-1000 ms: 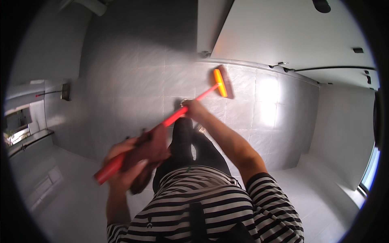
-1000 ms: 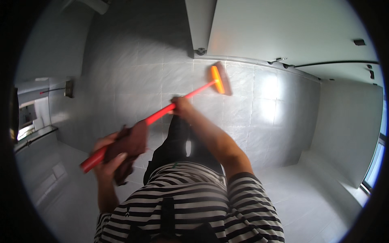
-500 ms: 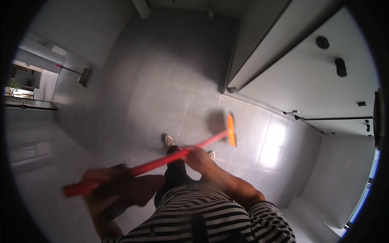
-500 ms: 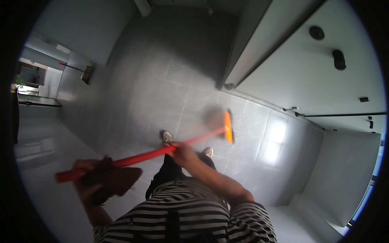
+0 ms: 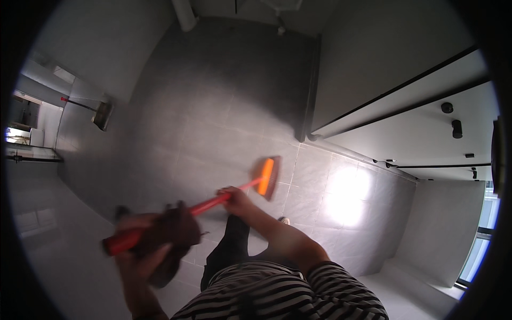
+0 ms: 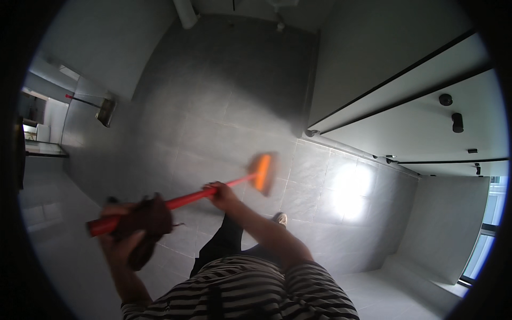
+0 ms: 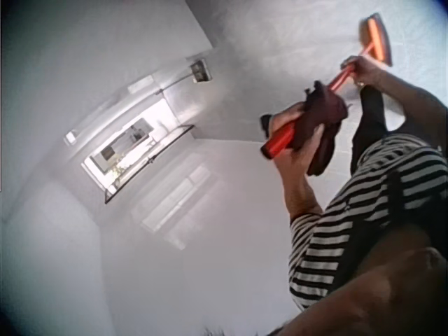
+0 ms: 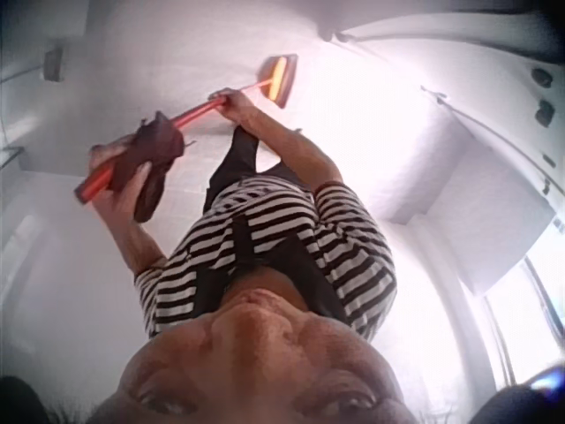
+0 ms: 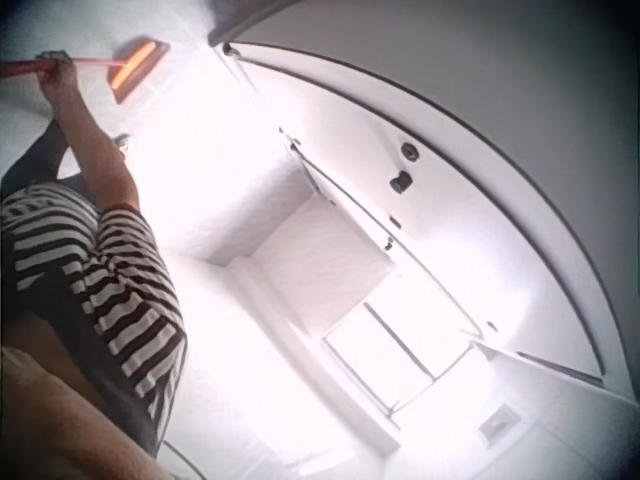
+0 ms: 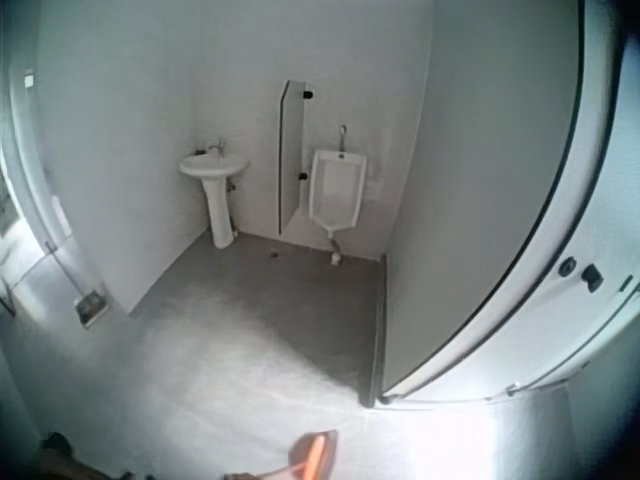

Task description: The person cleans a window sill with a cloth, then sweeps the tiled floor of a public restroom using a broom and dustpan. They also wipe the surfaces of the toilet stalls and the window sill again before sweeping the floor around the urinals and sinks.

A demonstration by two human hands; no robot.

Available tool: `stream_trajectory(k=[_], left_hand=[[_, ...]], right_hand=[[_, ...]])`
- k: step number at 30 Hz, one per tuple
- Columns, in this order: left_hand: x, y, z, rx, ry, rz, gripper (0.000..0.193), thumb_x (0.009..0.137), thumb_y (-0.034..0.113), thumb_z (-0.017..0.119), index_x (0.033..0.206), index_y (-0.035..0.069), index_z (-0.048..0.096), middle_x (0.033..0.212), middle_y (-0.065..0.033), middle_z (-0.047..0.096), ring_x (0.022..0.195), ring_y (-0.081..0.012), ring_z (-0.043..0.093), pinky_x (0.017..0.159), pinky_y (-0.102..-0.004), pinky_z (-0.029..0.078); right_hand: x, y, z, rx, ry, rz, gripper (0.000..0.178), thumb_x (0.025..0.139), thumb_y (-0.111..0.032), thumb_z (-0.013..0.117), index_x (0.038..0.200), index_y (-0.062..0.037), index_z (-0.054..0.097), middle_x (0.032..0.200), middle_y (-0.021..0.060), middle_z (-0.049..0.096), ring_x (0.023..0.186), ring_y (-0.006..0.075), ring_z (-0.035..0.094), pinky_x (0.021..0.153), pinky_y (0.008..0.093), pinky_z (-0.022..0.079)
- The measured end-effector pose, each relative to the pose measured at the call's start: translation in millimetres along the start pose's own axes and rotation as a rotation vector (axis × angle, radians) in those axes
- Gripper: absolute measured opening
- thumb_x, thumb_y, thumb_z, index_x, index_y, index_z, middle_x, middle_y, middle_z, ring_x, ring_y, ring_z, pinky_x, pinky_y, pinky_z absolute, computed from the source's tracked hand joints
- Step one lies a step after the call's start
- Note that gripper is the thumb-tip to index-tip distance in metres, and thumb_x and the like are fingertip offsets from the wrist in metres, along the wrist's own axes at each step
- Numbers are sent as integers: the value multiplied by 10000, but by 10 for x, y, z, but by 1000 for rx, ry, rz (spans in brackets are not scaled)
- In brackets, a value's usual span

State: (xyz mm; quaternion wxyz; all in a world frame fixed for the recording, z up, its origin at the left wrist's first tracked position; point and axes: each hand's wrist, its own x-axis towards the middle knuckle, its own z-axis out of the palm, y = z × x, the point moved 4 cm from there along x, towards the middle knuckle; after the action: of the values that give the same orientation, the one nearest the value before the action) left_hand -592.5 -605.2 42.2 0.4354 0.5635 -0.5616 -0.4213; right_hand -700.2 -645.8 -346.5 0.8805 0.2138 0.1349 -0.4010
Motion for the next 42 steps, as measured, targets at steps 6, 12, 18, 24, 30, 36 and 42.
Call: stream_trajectory(k=[6, 12, 18, 24, 30, 36, 42], left_hand=[[156, 621, -686, 450, 100, 358, 396, 665, 109, 797, 929, 55, 506, 885, -102, 590, 843, -201, 600, 796, -336, 509], [633, 852, -1097, 220, 448, 212, 414, 681, 185, 776, 965, 45, 510, 888, -78, 588, 837, -163, 588, 794, -325, 498], [1775, -214, -667, -63, -11, -34, 446, 681, -2, 775, 1064, 36, 550, 1068, -113, 608, 997, -195, 584, 880, -343, 474], [3426, 155, -164, -68, -93, -24, 408, 700, -27, 761, 1042, 9, 542, 1096, -155, 608, 1032, -232, 594, 908, -355, 490], [4327, 945, -508, 144, 309, -14, 449, 608, -5, 762, 1007, 6, 557, 1014, -157, 621, 955, -233, 615, 847, -351, 512], [3837, 1027, -1166, 104, 823, 2, 499, 595, 68, 767, 1035, 1, 543, 1013, -148, 601, 903, -235, 616, 841, -350, 522], [3066, 801, -1291, -74, 776, -133, 598, 682, 44, 664, 1252, 24, 481, 1091, -155, 605, 918, -210, 633, 852, -307, 498]], right_hand=[[1007, 585, 1747, 73, -235, 30, 56, 817, 32, 527, 812, 43, 473, 800, 122, 510, 800, 225, 517, 819, 331, 444], [806, 234, 2240, 62, 24, 0, 61, 838, 20, 554, 873, 49, 512, 881, 172, 576, 904, 312, 584, 918, 440, 498], [816, -1196, 1068, -156, 187, -187, 78, 856, -35, 505, 901, 28, 512, 869, 116, 540, 879, 250, 551, 869, 375, 456], [1848, -2107, 1636, -43, 87, -97, 68, 827, -23, 561, 859, 19, 518, 867, 128, 564, 870, 249, 573, 838, 353, 479], [3266, -2083, 3602, -51, 47, 192, 40, 829, 28, 560, 825, 25, 520, 861, 145, 565, 901, 269, 588, 869, 327, 497], [3591, -1434, 4678, -468, 265, 376, 61, 828, 46, 536, 837, 26, 479, 852, 154, 538, 864, 283, 592, 812, 412, 535], [3612, -2326, 4848, -896, 459, 204, 83, 778, -15, 542, 777, -62, 473, 740, 52, 497, 655, 158, 525, 545, 322, 458]])
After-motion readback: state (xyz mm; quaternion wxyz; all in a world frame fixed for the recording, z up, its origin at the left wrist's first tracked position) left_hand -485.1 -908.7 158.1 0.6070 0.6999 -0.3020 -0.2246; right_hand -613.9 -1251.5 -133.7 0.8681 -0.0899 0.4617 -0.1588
